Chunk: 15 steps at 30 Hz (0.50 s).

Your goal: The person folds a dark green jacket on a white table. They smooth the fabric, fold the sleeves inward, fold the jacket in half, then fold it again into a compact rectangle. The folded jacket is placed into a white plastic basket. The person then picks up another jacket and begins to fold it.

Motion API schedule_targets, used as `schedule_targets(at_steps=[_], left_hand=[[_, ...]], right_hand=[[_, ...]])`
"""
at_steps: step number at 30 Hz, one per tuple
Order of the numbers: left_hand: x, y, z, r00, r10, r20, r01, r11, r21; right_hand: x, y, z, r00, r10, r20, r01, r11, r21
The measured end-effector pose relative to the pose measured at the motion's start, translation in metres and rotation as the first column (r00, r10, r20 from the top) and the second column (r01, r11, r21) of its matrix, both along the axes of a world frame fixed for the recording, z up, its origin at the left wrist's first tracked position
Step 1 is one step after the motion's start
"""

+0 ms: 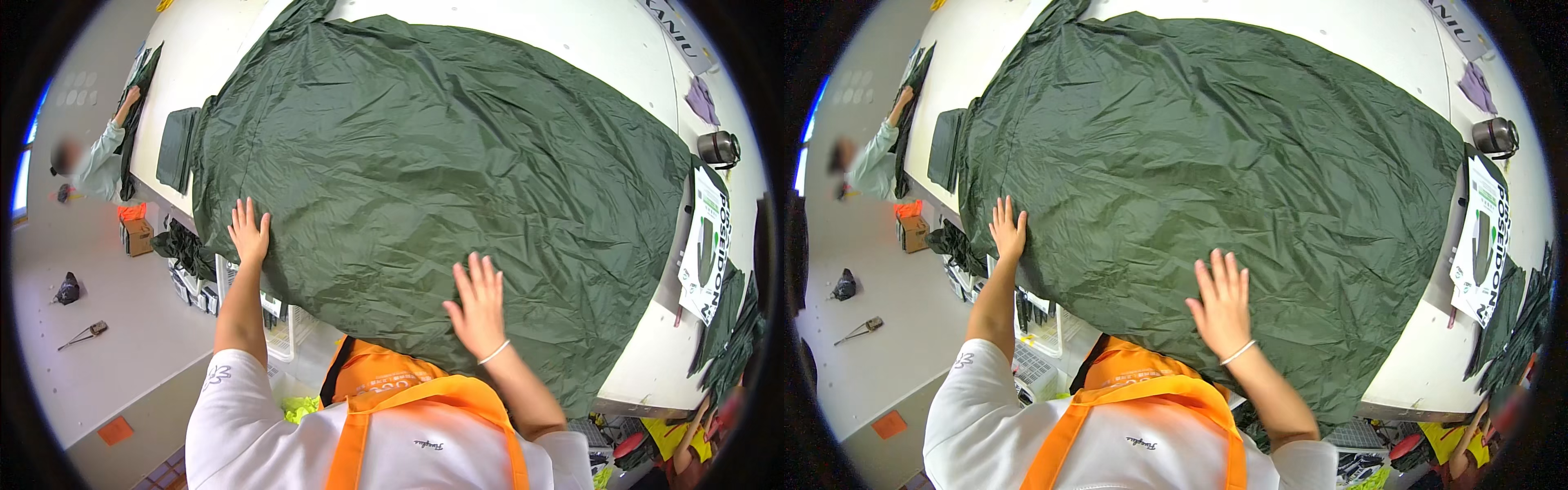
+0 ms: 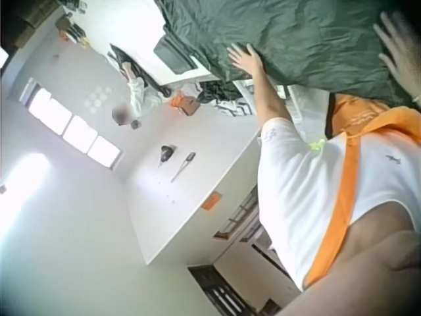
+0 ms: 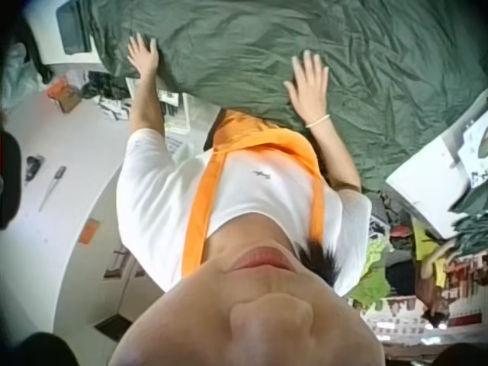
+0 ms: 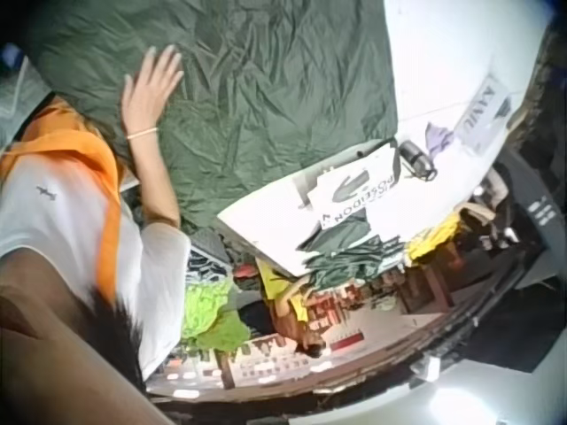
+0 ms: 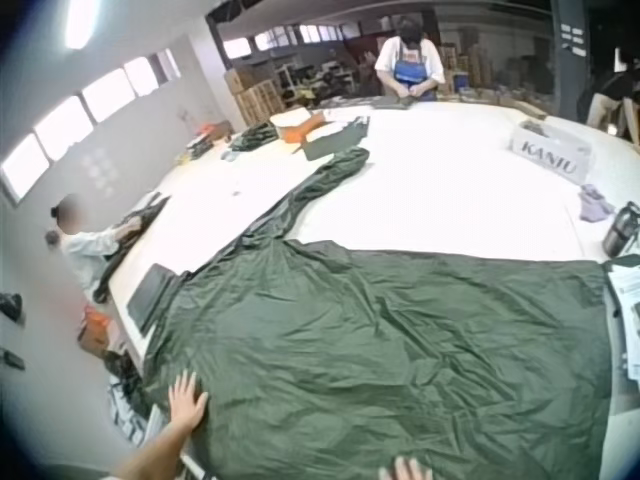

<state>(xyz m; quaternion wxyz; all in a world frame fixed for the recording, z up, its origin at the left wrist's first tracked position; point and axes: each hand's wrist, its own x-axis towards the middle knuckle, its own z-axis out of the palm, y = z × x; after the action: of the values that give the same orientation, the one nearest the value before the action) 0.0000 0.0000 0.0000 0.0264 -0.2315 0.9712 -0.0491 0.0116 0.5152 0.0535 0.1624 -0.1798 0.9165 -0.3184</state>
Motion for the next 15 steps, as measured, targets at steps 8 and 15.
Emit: schedule_targets(at_steps=[8, 15], left_hand=[[-0.076, -0.032, -0.044, 0.971, -0.099, -0.219, 0.129, 0.983, 0.128], [-0.108, -0.103, 0.012, 0.763, -0.219, -0.609, 0.563, 0.687, 0.459]], right_hand=[[-0.034, -0.068, -0.045, 0.94, -0.064, -0.336, 0.179, 0.929, 0.324], [-0.034, -0.074, -0.047, 0.805, -0.226, -0.549, 0.457, 0.826, 0.331]])
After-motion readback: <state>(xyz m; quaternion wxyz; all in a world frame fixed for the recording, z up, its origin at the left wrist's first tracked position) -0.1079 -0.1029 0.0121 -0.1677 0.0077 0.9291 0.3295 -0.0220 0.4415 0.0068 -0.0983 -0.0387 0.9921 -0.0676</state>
